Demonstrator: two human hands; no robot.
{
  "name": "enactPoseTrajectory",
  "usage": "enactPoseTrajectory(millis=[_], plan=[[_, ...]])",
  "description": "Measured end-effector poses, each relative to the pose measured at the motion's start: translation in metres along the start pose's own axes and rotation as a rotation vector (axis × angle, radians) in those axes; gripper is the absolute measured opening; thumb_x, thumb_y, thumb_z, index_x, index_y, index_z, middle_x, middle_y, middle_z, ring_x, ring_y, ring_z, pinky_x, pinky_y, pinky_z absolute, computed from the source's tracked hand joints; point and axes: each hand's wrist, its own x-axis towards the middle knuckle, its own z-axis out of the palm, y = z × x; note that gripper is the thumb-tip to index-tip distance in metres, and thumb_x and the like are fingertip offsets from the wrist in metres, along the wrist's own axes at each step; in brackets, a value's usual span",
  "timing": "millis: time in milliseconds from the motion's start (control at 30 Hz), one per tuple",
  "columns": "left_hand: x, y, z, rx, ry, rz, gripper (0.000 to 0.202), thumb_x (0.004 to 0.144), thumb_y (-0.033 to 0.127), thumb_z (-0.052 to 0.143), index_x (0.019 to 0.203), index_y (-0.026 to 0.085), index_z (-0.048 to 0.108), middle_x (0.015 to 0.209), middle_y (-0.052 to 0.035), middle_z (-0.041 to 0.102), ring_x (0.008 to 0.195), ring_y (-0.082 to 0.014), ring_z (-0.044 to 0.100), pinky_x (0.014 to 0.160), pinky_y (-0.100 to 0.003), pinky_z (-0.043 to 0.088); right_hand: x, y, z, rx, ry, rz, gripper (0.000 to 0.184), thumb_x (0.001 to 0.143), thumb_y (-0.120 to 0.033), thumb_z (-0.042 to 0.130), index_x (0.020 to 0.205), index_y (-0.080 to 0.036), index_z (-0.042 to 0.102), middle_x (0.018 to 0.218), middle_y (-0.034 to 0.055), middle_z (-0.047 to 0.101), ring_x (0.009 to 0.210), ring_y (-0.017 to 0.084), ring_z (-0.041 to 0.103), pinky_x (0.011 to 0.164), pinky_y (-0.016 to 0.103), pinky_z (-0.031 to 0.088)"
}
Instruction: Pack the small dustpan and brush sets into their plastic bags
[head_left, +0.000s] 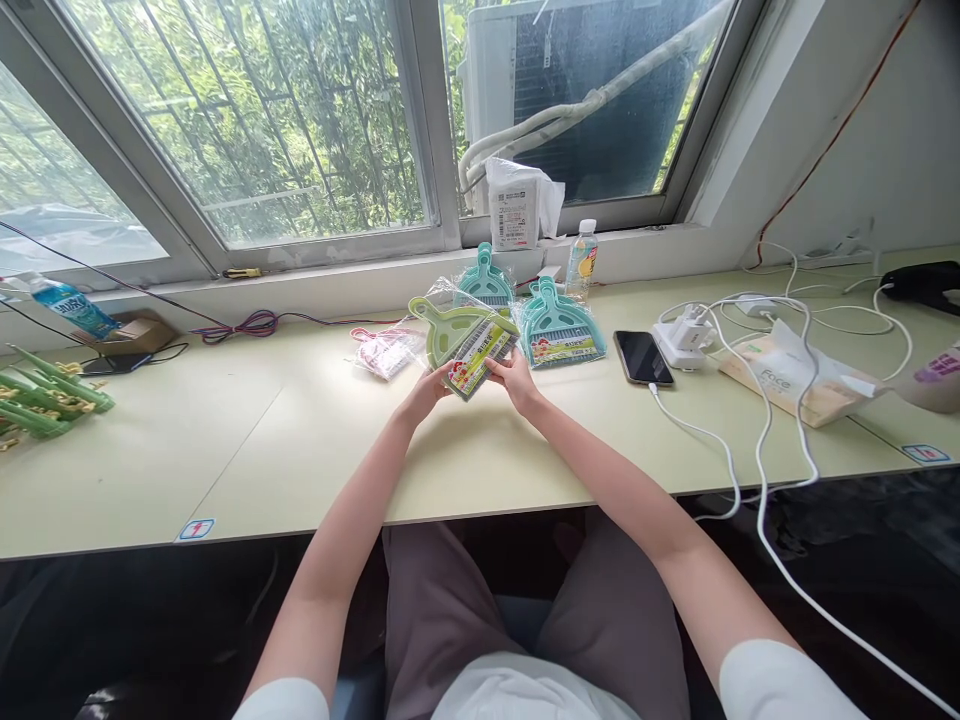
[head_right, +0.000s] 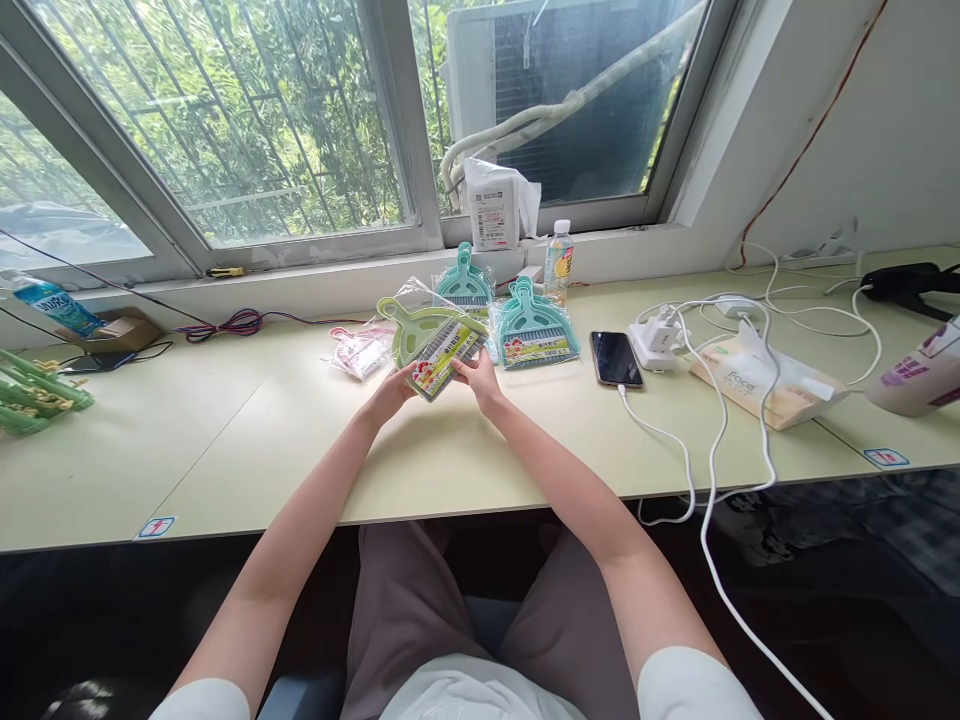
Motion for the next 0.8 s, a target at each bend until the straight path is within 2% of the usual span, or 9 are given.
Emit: enactPoseTrajectory(millis=[267,433,700,800], plan=[[0.001,-0.006,-0.003,0.031,-0.030,-0.065,0.058,0.080,0.045,0.069,0.131,0.021,0.056,0.131,-0.0117,0.061,0.118,-0.0282,0.060,0.088,-0.037,0.053,-0.002,-0.005,0.000,-0.037,0.030,-0.059,0.060,0.068,-0.032,0.076,0.119,-0.032,0.044,0.113,0.0022,0.065,0.108,0.021,0.063,0.088,0.041,0.059],[0.002,-0.007,-0.004,0.052,-0.039,-0.057,0.061,0.079,0.044,0.069,0.133,0.021,0.054,0.133,-0.0124,0.060,0.118,-0.0285,0.060,0.089,-0.039,0.053,-0.002,-0.005,0.001,-0.027,0.037,-0.089,0.060,0.069,-0.027,0.073,0.120,-0.032,0.043,0.120,0.0019,0.063,0.113,0.020,0.060,0.091,0.040,0.057],[0.000,-0.004,-0.007,0.126,-0.036,-0.053,0.065,0.078,0.045,0.070,0.135,0.022,0.051,0.134,-0.0127,0.059,0.118,-0.0299,0.060,0.090,-0.040,0.052,0.010,-0.005,-0.009,0.037,-0.002,0.019,0.052,0.061,-0.024,0.082,0.101,-0.027,0.049,0.100,0.0020,0.069,0.103,0.022,0.065,0.093,0.042,0.056],[-0.004,-0.001,-0.003,0.122,-0.140,-0.106,0.064,0.082,0.050,0.064,0.137,0.020,0.050,0.131,-0.0157,0.061,0.114,-0.0305,0.062,0.093,-0.042,0.050,0.010,-0.003,-0.006,0.040,0.023,0.003,0.052,0.059,-0.027,0.084,0.099,-0.026,0.051,0.098,0.0028,0.070,0.102,0.022,0.066,0.092,0.042,0.056]])
